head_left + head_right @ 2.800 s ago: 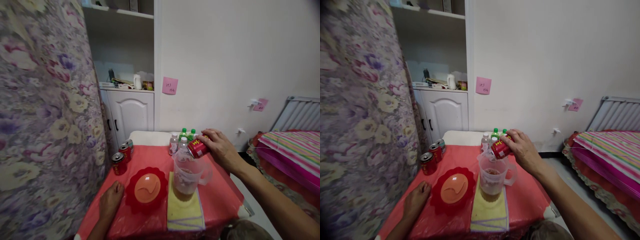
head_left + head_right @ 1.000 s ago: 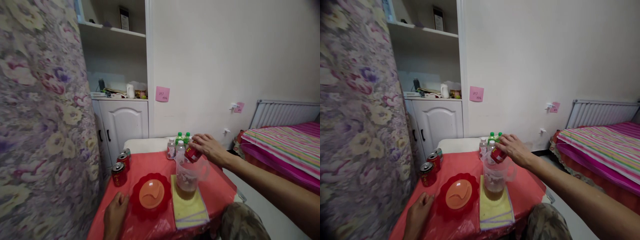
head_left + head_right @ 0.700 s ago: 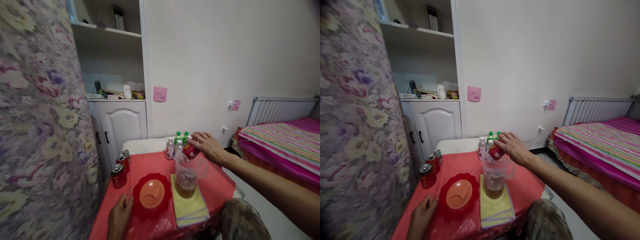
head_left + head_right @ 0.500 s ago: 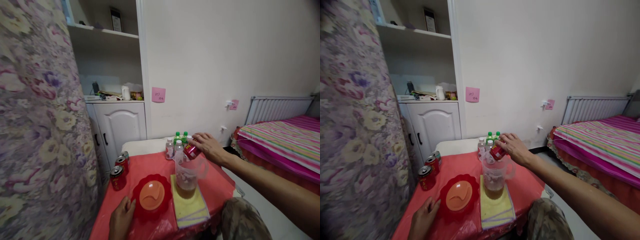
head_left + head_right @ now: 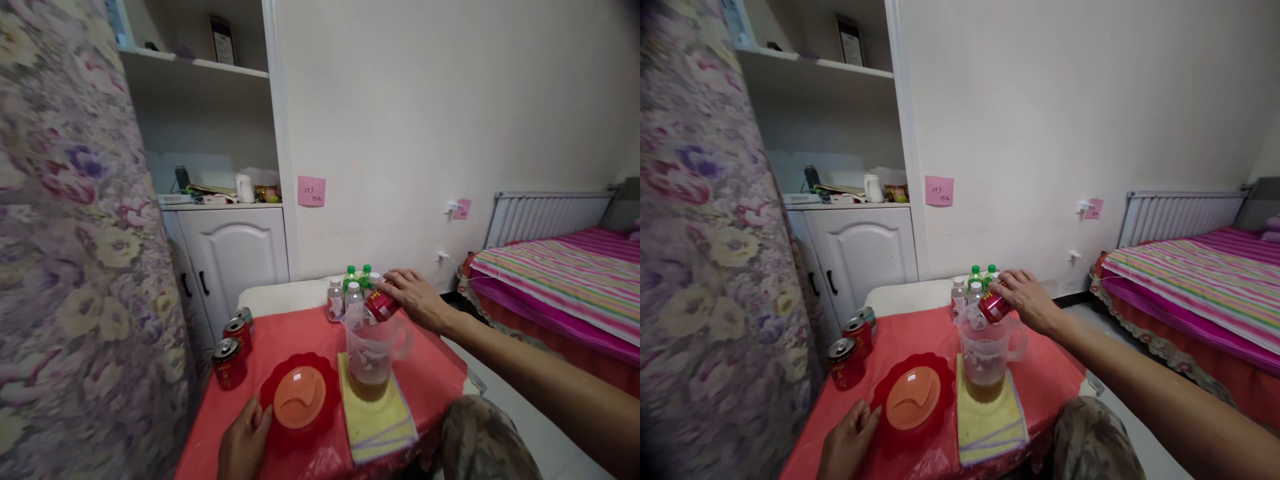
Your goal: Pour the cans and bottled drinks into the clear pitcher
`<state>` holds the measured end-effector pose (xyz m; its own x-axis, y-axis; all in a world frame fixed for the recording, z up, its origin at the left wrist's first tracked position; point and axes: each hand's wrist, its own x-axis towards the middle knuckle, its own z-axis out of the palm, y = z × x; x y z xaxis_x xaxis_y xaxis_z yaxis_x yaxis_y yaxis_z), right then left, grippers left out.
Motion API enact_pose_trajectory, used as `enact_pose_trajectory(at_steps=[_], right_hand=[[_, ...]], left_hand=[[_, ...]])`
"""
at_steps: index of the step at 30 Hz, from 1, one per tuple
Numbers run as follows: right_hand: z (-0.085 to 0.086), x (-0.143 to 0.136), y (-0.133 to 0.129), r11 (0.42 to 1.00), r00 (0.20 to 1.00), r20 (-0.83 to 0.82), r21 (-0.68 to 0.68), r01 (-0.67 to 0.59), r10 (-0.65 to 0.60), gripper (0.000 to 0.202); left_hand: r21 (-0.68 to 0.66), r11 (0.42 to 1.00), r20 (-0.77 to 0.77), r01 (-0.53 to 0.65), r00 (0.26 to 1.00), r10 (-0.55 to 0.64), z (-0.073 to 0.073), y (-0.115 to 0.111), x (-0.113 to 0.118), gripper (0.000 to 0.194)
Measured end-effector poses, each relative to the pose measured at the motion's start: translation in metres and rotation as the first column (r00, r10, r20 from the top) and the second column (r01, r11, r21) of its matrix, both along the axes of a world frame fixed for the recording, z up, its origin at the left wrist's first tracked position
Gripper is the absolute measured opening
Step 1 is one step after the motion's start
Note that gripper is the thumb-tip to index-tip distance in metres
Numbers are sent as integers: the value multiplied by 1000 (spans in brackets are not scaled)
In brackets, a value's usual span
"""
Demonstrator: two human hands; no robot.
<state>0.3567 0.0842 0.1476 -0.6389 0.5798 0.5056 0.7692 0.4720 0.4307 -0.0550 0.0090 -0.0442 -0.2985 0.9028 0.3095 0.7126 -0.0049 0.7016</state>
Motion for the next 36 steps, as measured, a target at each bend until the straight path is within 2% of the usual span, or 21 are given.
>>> enact_pose_trajectory(at_steps=[17,29,31,33,36], right_hand=[[-2,3,0,1000,1000,-19,-4,1,-1,51],[-14,11,-3,999,999,-26,29,31,-31,55],[-15,13,-4,999,996,-77,2,42,-41,52],[-14,14,-6,999,978,-204,-28,37,-41,51],[-9,9,-21,991,873,-487,-113,-76,11,64]], left_hand=[[20,1000,55,14,998,-15,4,-1,7,35],[53,998,65,13,998,-17,5,-8,10,30],[58,998,74,16,997,-20,6,-10,11,30],[65,998,91,23,995,-29,7,-11,11,30],[76,996,127,47,990,-56,9,-13,12,30]])
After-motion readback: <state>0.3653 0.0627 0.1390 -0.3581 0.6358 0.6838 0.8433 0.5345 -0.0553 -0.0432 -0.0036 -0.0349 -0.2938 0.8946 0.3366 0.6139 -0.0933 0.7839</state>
